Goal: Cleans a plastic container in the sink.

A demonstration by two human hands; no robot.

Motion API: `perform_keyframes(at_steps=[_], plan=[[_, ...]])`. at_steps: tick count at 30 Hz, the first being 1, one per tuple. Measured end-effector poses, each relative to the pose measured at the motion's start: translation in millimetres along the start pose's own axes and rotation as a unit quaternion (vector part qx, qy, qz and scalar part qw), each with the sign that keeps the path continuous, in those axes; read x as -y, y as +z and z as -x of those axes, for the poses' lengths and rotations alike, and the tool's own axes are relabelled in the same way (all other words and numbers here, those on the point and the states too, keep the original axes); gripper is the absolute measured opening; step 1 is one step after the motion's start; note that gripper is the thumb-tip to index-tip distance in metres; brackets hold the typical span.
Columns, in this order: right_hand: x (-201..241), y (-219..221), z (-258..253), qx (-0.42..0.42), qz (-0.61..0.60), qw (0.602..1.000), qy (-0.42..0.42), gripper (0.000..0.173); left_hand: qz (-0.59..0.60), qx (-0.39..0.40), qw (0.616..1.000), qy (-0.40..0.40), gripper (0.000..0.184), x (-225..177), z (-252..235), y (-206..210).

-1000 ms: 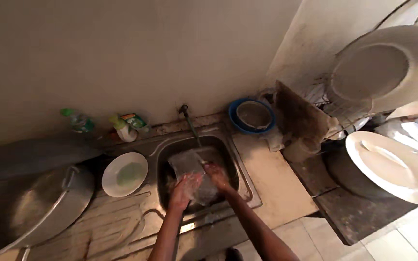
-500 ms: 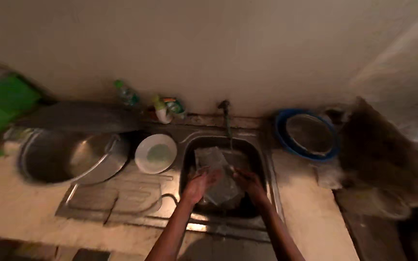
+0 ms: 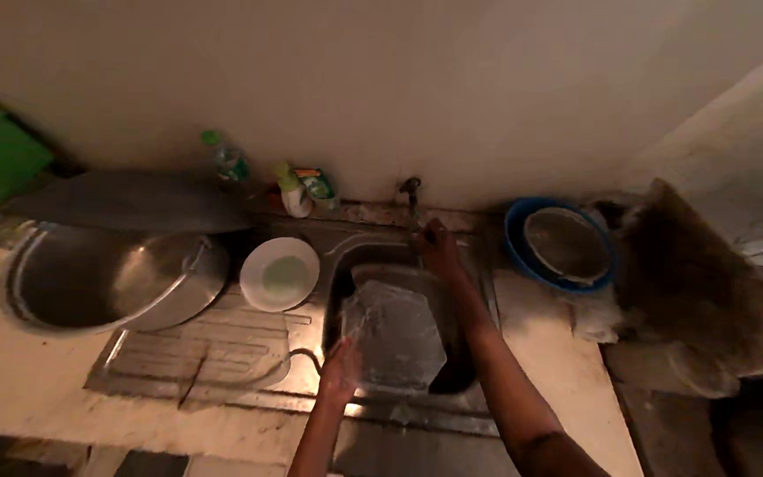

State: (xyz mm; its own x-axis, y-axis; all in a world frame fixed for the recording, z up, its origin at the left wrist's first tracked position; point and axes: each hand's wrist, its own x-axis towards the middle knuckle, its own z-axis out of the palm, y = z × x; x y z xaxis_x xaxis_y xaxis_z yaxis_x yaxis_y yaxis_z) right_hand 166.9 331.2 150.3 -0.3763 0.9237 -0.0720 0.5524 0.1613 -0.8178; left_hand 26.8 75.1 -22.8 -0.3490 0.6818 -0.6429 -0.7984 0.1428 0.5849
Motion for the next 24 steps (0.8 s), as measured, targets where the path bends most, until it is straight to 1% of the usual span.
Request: perform_keyframes(at_steps=[1, 2, 3, 4, 5, 6, 7, 8, 9, 10, 11, 12, 13, 14, 15, 16, 17, 18, 19, 20, 21, 22, 23, 24], plan=[[8, 12, 11, 0.055, 0.008, 0.998, -0.038, 0.032, 0.006, 0.0, 1.0, -0.004, 0.035, 4, 4, 6], [20, 32, 28, 0.134, 0.016, 0.988, -0.081, 0.034, 0.002, 0.0, 1.0, 0.0, 0.037, 12, 5, 13], [33, 60, 50, 0.225, 0.017, 0.967, -0.115, 0.038, -0.019, 0.011, 1.0, 0.019, 0.037, 21, 5, 18], [44, 96, 74, 0.293, 0.011, 0.945, -0.143, 0.044, -0.071, 0.021, 0.996, 0.043, 0.036, 27, 6, 21], [48, 135, 95, 0.326, 0.015, 0.93, -0.17, 0.048, -0.146, 0.027, 0.987, 0.06, 0.036, 29, 11, 24], [52, 173, 110, 0.344, 0.063, 0.916, -0.197, 0.051, -0.25, 0.031, 0.965, 0.074, 0.037, 24, 19, 32], [54, 199, 116, 0.357, 0.125, 0.896, -0.234, 0.054, -0.345, 0.038, 0.933, 0.098, 0.038, 23, 18, 39], [53, 213, 116, 0.359, 0.162, 0.883, -0.254, 0.058, -0.384, 0.062, 0.916, 0.094, 0.039, 17, 20, 48], [51, 211, 110, 0.345, 0.174, 0.886, -0.255, 0.066, -0.325, 0.097, 0.939, 0.06, 0.038, 11, 18, 52], [49, 193, 98, 0.307, 0.162, 0.909, -0.233, 0.072, -0.193, 0.108, 0.974, 0.045, 0.036, 15, 12, 50], [45, 167, 81, 0.248, 0.135, 0.94, -0.19, 0.072, -0.094, 0.125, 0.987, 0.025, 0.035, 22, 0, 43], [42, 133, 57, 0.184, 0.093, 0.971, -0.122, 0.066, -0.023, 0.13, 0.991, 0.004, 0.035, 26, -13, 43], [37, 95, 31, 0.128, 0.089, 0.985, -0.068, 0.063, 0.021, 0.135, 0.99, -0.016, 0.037, 29, -28, 44], [33, 56, 7, 0.094, 0.094, 0.991, -0.015, 0.062, 0.04, 0.142, 0.989, -0.028, 0.037, 34, -42, 44], [33, 20, -13, 0.084, 0.102, 0.991, 0.026, 0.06, 0.047, 0.13, 0.99, -0.032, 0.033, 40, -54, 46], [27, -3, -39, 0.058, 0.102, 0.993, 0.02, 0.056, 0.044, 0.101, 0.994, -0.028, 0.028, 48, -65, 49], [0, -4, -74, -0.037, 0.084, 0.992, -0.087, 0.049, 0.024, 0.068, 0.997, -0.017, 0.025, 59, -77, 53], [-11, -8, -106, -0.06, 0.066, 0.986, -0.14, 0.045, -0.019, 0.027, 0.999, 0.0, 0.024, 72, -90, 56], [-12, -12, -130, -0.038, 0.063, 0.988, -0.138, 0.043, -0.084, -0.022, 0.996, 0.017, 0.024, 83, -101, 59], [-11, -15, -147, -0.004, 0.069, 0.991, -0.118, 0.04, -0.169, -0.066, 0.983, 0.035, 0.027, 90, -105, 62], [-14, -15, -161, 0.033, 0.091, 0.989, -0.115, 0.039, -0.277, -0.095, 0.955, 0.048, 0.032, 91, -103, 66], [-26, -13, -172, 0.046, 0.127, 0.98, -0.146, 0.039, -0.392, -0.075, 0.915, 0.052, 0.041, 88, -99, 69], [-46, -7, -180, 0.005, 0.165, 0.962, -0.217, 0.038, -0.481, -0.041, 0.874, 0.056, 0.047, 87, -96, 73], [-50, -5, -175, -0.043, 0.2, 0.945, -0.255, 0.036, -0.556, -0.018, 0.828, 0.062, 0.05, 89, -97, 82]])
